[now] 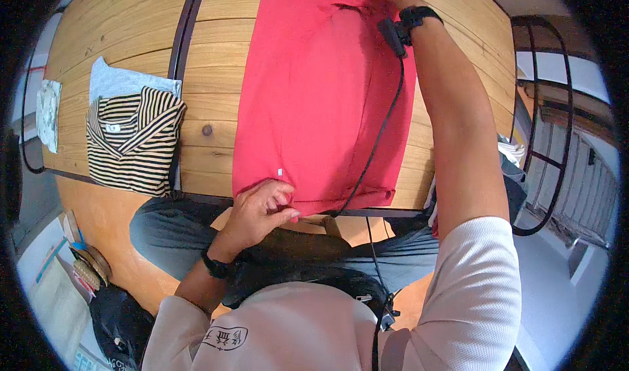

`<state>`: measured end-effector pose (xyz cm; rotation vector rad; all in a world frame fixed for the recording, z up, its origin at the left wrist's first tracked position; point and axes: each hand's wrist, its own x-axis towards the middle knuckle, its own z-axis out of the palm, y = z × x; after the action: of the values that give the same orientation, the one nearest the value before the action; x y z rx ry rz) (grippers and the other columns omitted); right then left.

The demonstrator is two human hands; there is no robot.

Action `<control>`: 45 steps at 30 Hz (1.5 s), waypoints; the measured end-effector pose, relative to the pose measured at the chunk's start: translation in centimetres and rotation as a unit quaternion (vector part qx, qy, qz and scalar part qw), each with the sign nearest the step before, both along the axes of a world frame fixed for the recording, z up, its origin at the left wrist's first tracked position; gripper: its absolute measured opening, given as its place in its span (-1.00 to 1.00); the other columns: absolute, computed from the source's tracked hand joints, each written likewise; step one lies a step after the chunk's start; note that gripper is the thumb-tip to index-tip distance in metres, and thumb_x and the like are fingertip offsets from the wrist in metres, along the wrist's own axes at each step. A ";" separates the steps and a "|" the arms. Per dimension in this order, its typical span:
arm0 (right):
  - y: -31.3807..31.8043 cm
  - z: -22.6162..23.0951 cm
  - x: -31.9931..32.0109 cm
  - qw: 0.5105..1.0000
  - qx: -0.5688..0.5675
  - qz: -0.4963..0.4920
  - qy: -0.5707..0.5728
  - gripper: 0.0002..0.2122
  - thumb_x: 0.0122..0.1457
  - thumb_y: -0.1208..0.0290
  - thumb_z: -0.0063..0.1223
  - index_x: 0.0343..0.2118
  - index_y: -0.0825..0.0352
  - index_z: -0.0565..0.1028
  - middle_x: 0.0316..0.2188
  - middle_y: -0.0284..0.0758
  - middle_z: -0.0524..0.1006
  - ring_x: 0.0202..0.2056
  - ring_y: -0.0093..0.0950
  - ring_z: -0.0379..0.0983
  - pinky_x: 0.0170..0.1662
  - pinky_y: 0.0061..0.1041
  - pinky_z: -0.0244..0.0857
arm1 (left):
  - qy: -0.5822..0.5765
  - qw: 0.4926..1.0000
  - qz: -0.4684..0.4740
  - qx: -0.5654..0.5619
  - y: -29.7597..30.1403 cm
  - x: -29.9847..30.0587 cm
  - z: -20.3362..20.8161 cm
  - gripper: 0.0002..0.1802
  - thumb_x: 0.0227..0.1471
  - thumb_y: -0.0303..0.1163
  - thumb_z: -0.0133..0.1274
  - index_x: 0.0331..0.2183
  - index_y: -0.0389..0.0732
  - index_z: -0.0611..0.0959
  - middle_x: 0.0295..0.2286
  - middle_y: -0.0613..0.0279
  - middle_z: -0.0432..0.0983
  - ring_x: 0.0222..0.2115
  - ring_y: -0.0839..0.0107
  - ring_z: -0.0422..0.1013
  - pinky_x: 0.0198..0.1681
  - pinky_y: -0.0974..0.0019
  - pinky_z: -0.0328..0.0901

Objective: The recorder folds a series of t-shirts and small black garments on a wooden bed surface.

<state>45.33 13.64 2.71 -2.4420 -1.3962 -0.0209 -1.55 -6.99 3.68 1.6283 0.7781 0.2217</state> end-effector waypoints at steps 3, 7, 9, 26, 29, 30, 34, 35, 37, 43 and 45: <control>-2.5 1.0 -3.4 0.997 0.066 0.024 -0.043 -0.56 0.16 0.31 0.25 0.06 0.41 0.47 -0.06 0.06 0.55 -0.05 -0.02 0.52 -0.02 -0.17 0.45 | -0.007 0.997 -0.008 0.080 0.0 -0.5 0.0 -0.60 0.01 -0.37 0.33 -0.10 -0.23 0.62 -0.42 0.19 0.53 -0.55 0.45 0.42 -0.41 0.34 0.37; -6.5 -0.1 -4.9 0.987 0.047 0.149 0.042 -0.55 0.10 0.09 0.27 -0.08 0.36 0.56 -0.20 0.00 0.62 -0.13 -0.10 0.59 -0.06 -0.20 0.46 | 0.010 0.997 0.003 0.072 -0.1 -0.1 -0.5 -0.54 0.00 -0.32 0.32 -0.05 -0.20 0.60 -0.31 0.12 0.51 -0.47 0.34 0.48 -0.35 0.24 0.41; -8.9 0.3 -9.5 0.984 -0.038 0.103 0.142 -0.55 0.08 0.08 0.30 -0.11 0.36 0.58 -0.22 -0.09 0.65 -0.15 -0.15 0.60 -0.05 -0.25 0.46 | 0.033 0.997 -0.010 0.073 -0.5 -0.4 -0.3 -0.52 -0.01 -0.31 0.32 -0.04 -0.19 0.59 -0.29 0.12 0.49 -0.43 0.28 0.50 -0.31 0.20 0.42; -7.7 -1.6 -16.6 0.963 -0.048 -0.039 0.264 -0.70 0.08 0.21 0.11 -0.52 0.41 0.61 -0.54 -0.04 0.62 -0.45 -0.13 0.61 -0.27 -0.21 0.45 | -0.023 0.972 -0.069 0.223 -2.4 -0.9 -0.9 -0.79 0.06 -0.31 0.20 -0.26 -0.20 0.66 -0.29 0.12 0.47 -0.21 0.09 0.45 -0.16 0.08 0.39; -7.2 -1.8 -15.2 0.940 -0.027 -0.084 0.329 -0.68 0.09 0.19 0.09 -0.57 0.40 0.60 -0.58 -0.11 0.62 -0.52 -0.24 0.61 -0.32 -0.25 0.46 | -0.059 0.968 -0.075 0.231 -2.2 -1.0 -0.1 -0.79 0.07 -0.32 0.19 -0.26 -0.23 0.67 -0.32 0.12 0.49 -0.22 0.09 0.45 -0.14 0.10 0.38; -6.7 -1.8 -14.8 0.921 -0.010 -0.097 0.378 -0.67 0.08 0.19 0.08 -0.60 0.39 0.60 -0.61 -0.14 0.62 -0.55 -0.30 0.60 -0.35 -0.27 0.47 | -0.061 0.967 -0.074 0.237 -2.1 -1.0 -0.1 -0.79 0.07 -0.32 0.19 -0.26 -0.23 0.67 -0.32 0.12 0.49 -0.22 0.09 0.45 -0.14 0.10 0.38; -4.9 -2.0 -13.2 0.919 -0.004 -0.133 0.372 -0.68 0.09 0.20 0.09 -0.61 0.38 0.60 -0.63 -0.21 0.62 -0.61 -0.39 0.57 -0.40 -0.32 0.47 | -0.039 0.968 -0.074 0.237 -2.3 -0.7 -0.7 -0.80 0.08 -0.32 0.20 -0.28 -0.22 0.70 -0.34 0.14 0.50 -0.24 0.12 0.45 -0.14 0.13 0.38; -4.5 -2.3 -13.0 0.928 -0.013 -0.123 0.351 -0.68 0.08 0.20 0.10 -0.58 0.38 0.61 -0.63 -0.21 0.62 -0.63 -0.38 0.56 -0.40 -0.34 0.48 | -0.030 0.968 -0.078 0.236 -2.0 -0.5 -0.8 -0.79 0.08 -0.31 0.20 -0.27 -0.22 0.70 -0.34 0.14 0.50 -0.24 0.12 0.45 -0.15 0.13 0.38; -4.3 -2.8 -12.6 0.934 -0.027 -0.125 0.334 -0.68 0.08 0.17 0.12 -0.48 0.41 0.63 -0.51 -0.09 0.65 -0.52 -0.20 0.61 -0.31 -0.26 0.51 | -0.013 0.969 -0.082 0.231 -2.0 -0.6 -0.8 -0.76 0.07 -0.26 0.21 -0.26 -0.20 0.71 -0.35 0.15 0.50 -0.24 0.13 0.45 -0.17 0.12 0.38; -2.9 -0.1 -11.5 0.996 0.004 -0.053 0.071 -0.68 0.09 0.16 0.10 -0.38 0.38 0.64 -0.28 0.12 0.61 -0.18 0.07 0.57 -0.09 -0.03 0.45 | 0.005 0.973 -0.095 0.211 -1.2 -0.7 -0.2 -0.69 0.08 -0.18 0.20 -0.20 -0.17 0.69 -0.34 0.16 0.50 -0.22 0.11 0.47 -0.16 0.08 0.39; -1.7 2.0 -10.2 0.998 0.027 -0.013 0.056 -0.68 0.09 0.16 0.11 -0.35 0.37 0.64 -0.28 0.10 0.61 -0.17 0.06 0.57 -0.09 -0.04 0.44 | 0.005 0.972 -0.102 0.212 -1.3 -0.9 -0.2 -0.67 0.09 -0.16 0.19 -0.17 -0.17 0.68 -0.32 0.16 0.50 -0.21 0.11 0.47 -0.15 0.08 0.39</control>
<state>35.08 11.97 4.76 -2.3788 -1.3001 0.0697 -2.41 -8.31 3.44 2.1010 0.5881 0.2436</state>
